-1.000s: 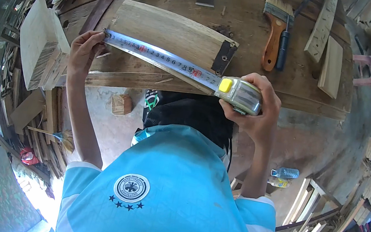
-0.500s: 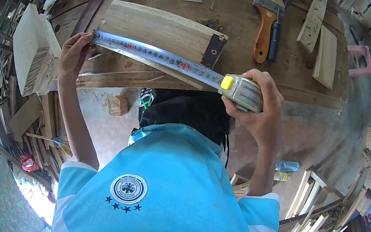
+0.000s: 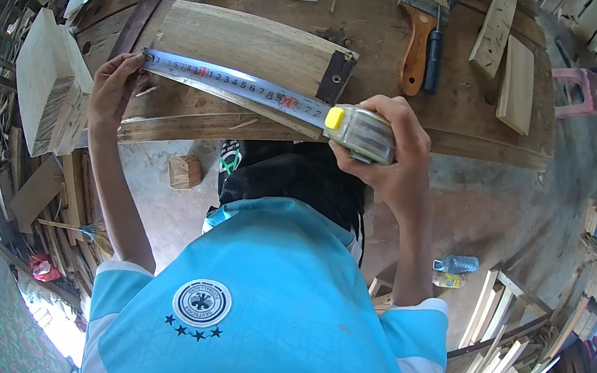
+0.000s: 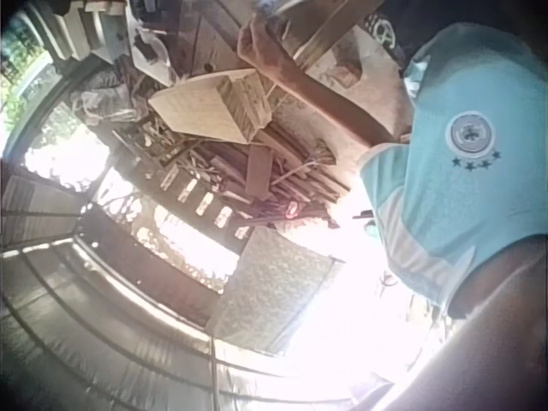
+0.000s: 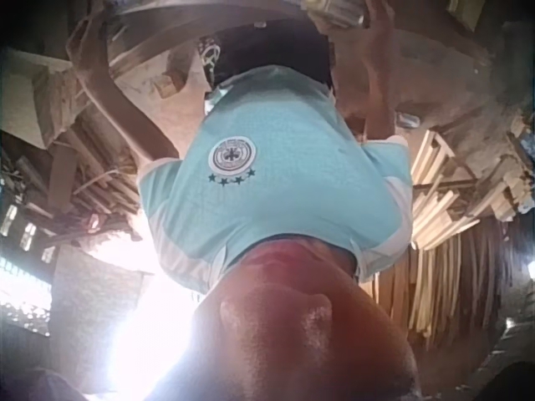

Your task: Chisel a recess into a wooden block and screw a metal hinge onto it.

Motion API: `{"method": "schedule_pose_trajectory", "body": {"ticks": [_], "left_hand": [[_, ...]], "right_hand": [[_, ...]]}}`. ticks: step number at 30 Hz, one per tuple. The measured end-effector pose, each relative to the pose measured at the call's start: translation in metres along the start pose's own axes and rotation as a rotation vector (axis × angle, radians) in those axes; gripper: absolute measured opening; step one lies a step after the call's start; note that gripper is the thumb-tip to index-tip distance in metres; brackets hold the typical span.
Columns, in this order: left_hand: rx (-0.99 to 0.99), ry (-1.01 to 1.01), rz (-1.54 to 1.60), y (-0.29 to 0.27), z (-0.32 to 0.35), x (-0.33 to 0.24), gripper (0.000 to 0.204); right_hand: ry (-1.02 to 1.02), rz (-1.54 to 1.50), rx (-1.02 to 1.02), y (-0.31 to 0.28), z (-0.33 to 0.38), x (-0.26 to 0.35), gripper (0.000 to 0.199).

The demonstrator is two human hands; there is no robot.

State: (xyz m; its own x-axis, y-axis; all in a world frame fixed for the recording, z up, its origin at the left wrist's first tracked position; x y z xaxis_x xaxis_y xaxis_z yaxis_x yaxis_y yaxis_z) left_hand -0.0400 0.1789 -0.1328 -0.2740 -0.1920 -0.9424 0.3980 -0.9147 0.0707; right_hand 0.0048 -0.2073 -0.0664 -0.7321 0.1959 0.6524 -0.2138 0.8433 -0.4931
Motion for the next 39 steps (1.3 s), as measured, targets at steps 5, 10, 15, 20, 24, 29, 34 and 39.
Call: {"method": "schedule_pose_trajectory", "body": {"ticks": [5, 10, 15, 20, 24, 29, 34, 39], "left_hand": [[-0.007, -0.001, 0.083, 0.000, 0.002, 0.007, 0.014], [0.018, -0.002, 0.065, 0.007, -0.001, 0.003, 0.013], [-0.076, -0.002, -0.191, 0.008, 0.008, -0.014, 0.013], [-0.067, 0.014, -0.254, 0.010, 0.008, -0.016, 0.014], [-0.079, 0.034, -0.310, 0.016, 0.015, -0.022, 0.016], [-0.087, -0.025, -0.306, 0.017, 0.036, -0.014, 0.016], [-0.168, 0.076, -0.279, 0.017, 0.045, -0.014, 0.017], [-0.111, 0.057, -0.272, 0.009, 0.028, -0.024, 0.018]], "right_hand": [[0.075, -0.014, -0.016, -0.002, 0.005, -0.004, 0.053], [0.021, 0.046, -0.027, -0.006, 0.004, 0.002, 0.052], [-0.006, 0.102, 0.040, 0.000, -0.001, 0.010, 0.051], [0.047, 0.079, 0.089, 0.001, -0.001, 0.005, 0.052], [0.022, 0.098, 0.086, -0.002, -0.005, 0.007, 0.050], [0.000, 0.063, 0.106, -0.010, -0.011, -0.008, 0.049], [-0.039, 0.002, 0.132, -0.012, -0.014, -0.010, 0.051], [0.027, 0.062, 0.142, -0.025, -0.028, -0.013, 0.054]]}}
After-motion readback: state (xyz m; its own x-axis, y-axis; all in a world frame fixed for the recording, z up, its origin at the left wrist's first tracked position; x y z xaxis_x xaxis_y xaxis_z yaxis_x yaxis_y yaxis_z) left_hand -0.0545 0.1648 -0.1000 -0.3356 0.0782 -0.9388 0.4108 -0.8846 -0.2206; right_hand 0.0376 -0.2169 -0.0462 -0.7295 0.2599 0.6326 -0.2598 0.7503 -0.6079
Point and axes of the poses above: each hand's wrist, its own z-axis away from the middle knuckle, its own y-axis out of the palm, x = y × z, the point moved 8 cm from there along -z, towards the middle knuckle, and after that the axes turned 9 degrees about -y, right-handed, at the moved point
